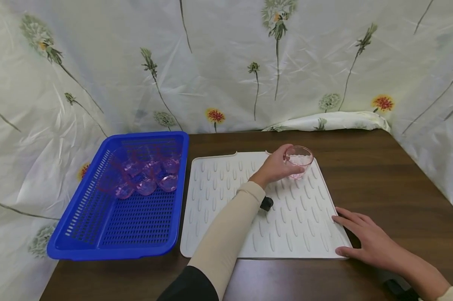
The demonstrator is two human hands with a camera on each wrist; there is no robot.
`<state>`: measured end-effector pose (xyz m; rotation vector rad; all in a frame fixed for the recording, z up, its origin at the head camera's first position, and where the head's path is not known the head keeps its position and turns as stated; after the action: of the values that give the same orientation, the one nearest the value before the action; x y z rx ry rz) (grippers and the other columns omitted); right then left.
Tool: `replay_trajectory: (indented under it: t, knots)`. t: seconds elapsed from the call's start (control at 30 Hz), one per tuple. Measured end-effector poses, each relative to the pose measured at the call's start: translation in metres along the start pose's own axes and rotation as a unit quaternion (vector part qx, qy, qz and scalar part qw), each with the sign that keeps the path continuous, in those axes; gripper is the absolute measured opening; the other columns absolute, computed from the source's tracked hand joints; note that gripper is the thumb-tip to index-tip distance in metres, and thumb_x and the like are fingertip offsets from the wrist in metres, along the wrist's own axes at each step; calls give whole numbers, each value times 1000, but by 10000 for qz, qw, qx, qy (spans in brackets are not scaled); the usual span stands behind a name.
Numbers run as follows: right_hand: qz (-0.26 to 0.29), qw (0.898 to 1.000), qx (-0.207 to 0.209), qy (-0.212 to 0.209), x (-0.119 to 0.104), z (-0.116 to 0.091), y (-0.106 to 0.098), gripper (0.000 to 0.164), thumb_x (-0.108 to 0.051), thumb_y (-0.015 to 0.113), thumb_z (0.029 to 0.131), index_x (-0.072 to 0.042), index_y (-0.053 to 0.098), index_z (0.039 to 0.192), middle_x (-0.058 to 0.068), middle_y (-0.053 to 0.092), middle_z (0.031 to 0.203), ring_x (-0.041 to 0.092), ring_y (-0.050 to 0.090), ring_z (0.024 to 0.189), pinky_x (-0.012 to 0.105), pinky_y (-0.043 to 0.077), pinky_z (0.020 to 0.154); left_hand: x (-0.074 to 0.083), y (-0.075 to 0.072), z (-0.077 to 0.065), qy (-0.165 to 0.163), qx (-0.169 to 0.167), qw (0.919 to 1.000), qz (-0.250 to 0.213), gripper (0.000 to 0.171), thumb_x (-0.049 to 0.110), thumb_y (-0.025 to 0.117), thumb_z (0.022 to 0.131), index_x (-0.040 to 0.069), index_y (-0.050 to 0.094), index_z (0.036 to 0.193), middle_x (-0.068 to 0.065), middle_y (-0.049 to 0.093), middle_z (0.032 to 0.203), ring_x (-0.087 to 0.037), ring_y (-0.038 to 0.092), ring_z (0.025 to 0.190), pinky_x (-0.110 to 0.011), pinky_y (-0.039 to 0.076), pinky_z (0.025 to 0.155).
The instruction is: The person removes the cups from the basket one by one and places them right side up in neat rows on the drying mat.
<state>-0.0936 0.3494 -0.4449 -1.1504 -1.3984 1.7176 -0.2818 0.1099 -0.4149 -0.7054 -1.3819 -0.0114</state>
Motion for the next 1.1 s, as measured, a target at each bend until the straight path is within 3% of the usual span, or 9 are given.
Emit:
replay_trajectory:
  t: [0.23,0.37,0.47,0.63,0.77,0.93,1.1]
  knots:
    - [-103,9994,269,-197,2,-2,2,80,-44,87,69,-9,57,135,15,48,147,36,48,120,50,44,84,0,0,1,-17,-62,9998,180,82,35,80,82,19,38,151,1,54,146,-19,53,131,-30,48,104]
    - [-148,9990,350,-223,2,-3,2,80,-44,87,69,-10,57,135,14,48,147,35,47,120,38,39,86,0,-1,1,-117,-79,9997,222,83,36,81,81,21,39,151,3,54,146,-18,55,130,-31,50,102]
    - [-162,9991,334,-203,2,-3,2,80,-44,87,69,-11,57,136,13,48,148,34,47,120,36,38,86,1,-2,1,-217,-84,9992,324,83,37,82,81,24,39,151,5,54,146,-17,56,129,-31,50,102]
    - [-65,9997,175,-133,1,-1,1,81,-44,87,69,-9,56,136,16,47,147,37,47,120,50,44,85,6,-6,-1,-313,-94,9977,598,82,40,82,79,26,41,148,5,55,144,-15,55,129,-32,49,103]
    - [-96,9998,149,-125,0,0,2,81,-44,87,69,-9,56,135,17,48,147,37,48,120,50,45,84,7,-11,-4,-300,-77,9968,733,83,42,83,77,25,42,147,4,57,142,-16,55,129,-33,48,104]
    - [-77,9999,103,-92,-1,-1,2,81,-43,87,69,-8,56,135,18,47,146,37,47,120,52,45,84,8,-21,-6,-302,-162,9970,692,92,48,80,78,25,33,153,3,49,151,-17,49,139,-32,45,110]
    - [-99,9999,90,-63,-2,-1,1,81,-43,87,69,-8,57,135,18,48,145,37,47,120,49,44,86,17,-45,-8,-98,-61,9965,830,85,52,69,88,21,29,156,2,40,158,-19,44,143,-35,43,112]
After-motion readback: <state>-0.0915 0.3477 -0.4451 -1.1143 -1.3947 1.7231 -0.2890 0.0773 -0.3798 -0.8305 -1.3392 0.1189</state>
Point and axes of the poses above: each hand's wrist, its own z-axis towards the middle knuckle, its own y-axis out of the palm, x = y × z, the point moved 1 cm from there along z, towards the middle knuckle
